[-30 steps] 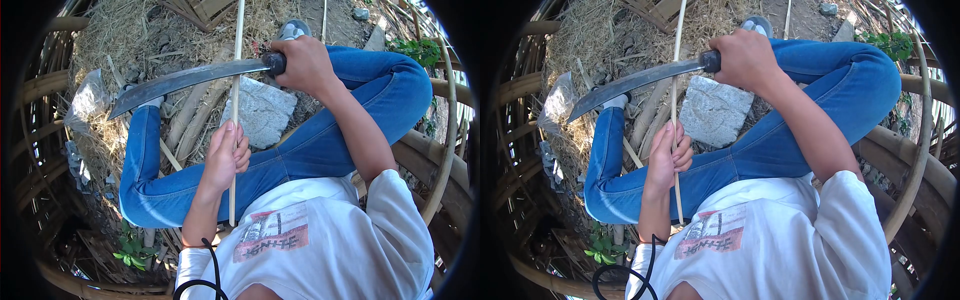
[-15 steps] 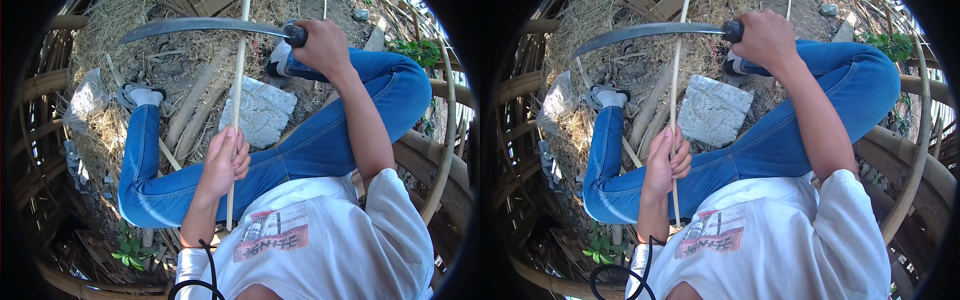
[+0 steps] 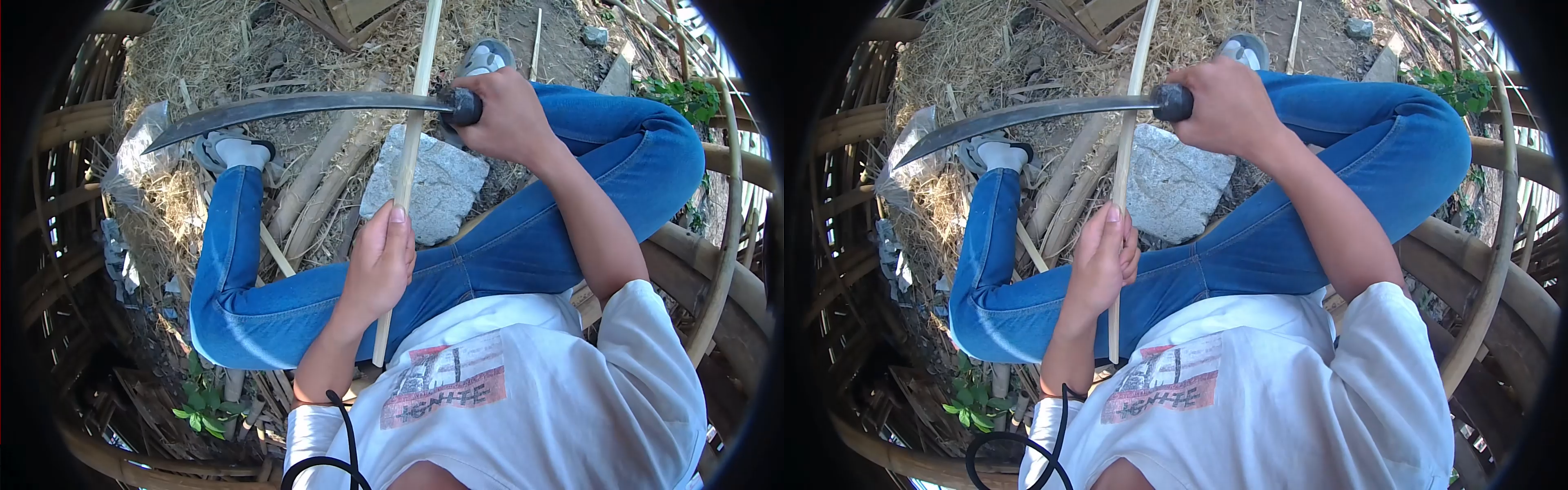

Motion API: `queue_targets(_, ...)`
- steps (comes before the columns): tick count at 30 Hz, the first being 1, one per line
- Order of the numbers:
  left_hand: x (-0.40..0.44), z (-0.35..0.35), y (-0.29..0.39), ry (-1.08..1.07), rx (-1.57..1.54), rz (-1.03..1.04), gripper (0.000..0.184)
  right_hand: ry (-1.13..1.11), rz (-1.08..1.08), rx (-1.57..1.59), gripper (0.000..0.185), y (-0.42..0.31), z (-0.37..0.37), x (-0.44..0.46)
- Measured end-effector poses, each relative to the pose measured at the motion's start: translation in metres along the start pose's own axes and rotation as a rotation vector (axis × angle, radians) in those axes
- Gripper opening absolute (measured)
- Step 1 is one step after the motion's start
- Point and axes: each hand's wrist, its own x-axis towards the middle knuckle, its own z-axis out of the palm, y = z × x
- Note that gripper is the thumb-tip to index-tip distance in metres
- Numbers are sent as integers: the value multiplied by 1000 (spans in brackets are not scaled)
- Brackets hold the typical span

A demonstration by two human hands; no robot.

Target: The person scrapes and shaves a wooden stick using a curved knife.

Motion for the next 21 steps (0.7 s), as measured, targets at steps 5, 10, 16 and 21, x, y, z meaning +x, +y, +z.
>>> queue_targets(5,2,-1,2,-23,-44,-50,36,29,28,-122,38,1,2,-1)
queue_targets(10,4,-1,5,-70,-111,-66,35,32,51,-179,39,-1,-7,0)
queue_targets(16,5,0,8,-92,-146,-77,34,116,11,-228,39,5,-6,-1)
queue_targets(21,5,0,10,-102,-168,-83,34,109,0,-293,38,10,-11,0)
